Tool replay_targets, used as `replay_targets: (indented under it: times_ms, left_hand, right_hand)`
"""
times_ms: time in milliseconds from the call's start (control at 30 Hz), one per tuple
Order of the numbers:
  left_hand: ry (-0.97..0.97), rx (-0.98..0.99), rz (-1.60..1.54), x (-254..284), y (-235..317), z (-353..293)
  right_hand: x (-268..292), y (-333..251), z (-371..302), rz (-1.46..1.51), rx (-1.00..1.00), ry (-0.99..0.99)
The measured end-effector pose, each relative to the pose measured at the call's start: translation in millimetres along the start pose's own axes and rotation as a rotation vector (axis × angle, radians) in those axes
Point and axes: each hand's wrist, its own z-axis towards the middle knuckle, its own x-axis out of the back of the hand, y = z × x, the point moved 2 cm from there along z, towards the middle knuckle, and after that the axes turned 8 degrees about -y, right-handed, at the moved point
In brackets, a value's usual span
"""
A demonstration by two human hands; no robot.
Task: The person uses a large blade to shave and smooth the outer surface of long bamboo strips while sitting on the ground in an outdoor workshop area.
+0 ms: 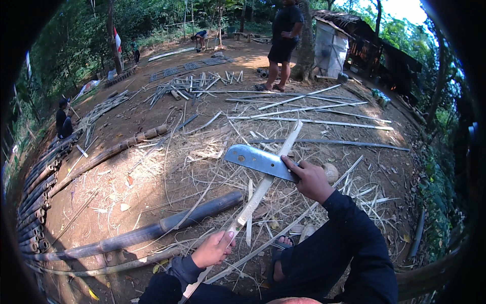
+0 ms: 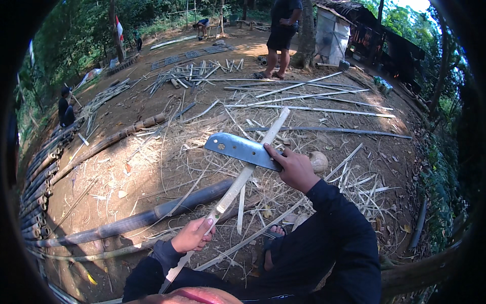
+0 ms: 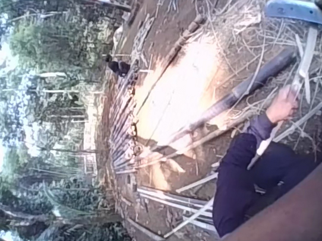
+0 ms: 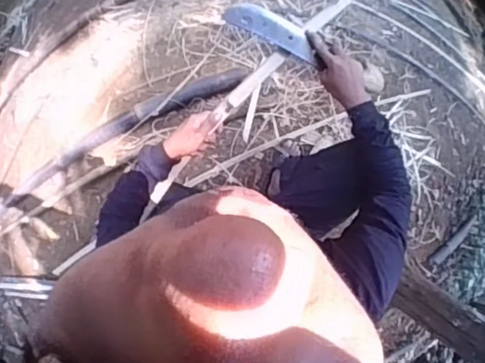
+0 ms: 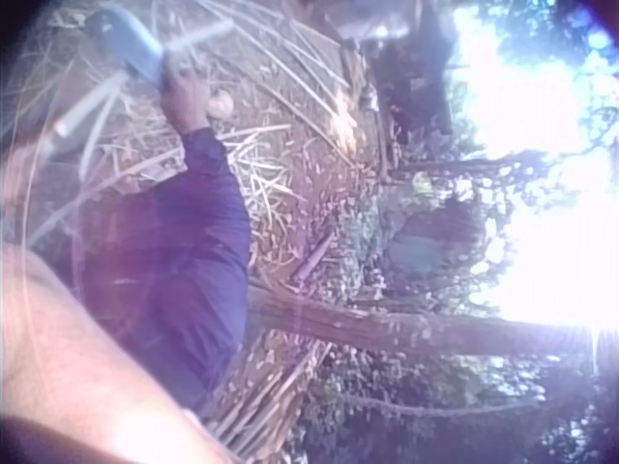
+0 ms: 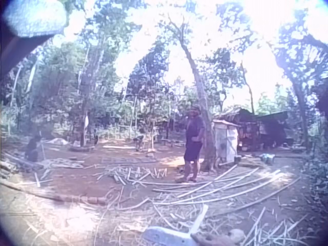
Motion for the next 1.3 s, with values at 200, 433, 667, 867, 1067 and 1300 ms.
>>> replay_targets:
  times_ms: [200, 433, 667, 867, 1067, 1300]
  left_hand:
    - [0.004, 0.001, 0.01, 0, 1, -1]
    - [0.0, 0.011, 0.005, -1, 1, -1]
    - [-0.027, -0.004, -0.03, 1, 0, 2]
    - [-0.007, 0.003, -0.011, 1, 1, -1]
    - [0.014, 0.003, 0.04, 1, 2, 0]
    - [0.012, 0.013, 0.005, 2, -3, 1]
  right_hand:
    - [2, -2, 0, 0.018, -0.015, -0.026]
    - [-1, 0, 0, 0.007, -0.012, -0.027]
    - [-4, 1, 1, 0.022, -0.003, -0.02]
    - [-3, -2, 3, 0.021, -0.022, -0.035]
    - [-2, -4, 2, 0.018, -0.03, -0.008]
    - [-2, -6, 2, 0.012, -0.048, -0.023]
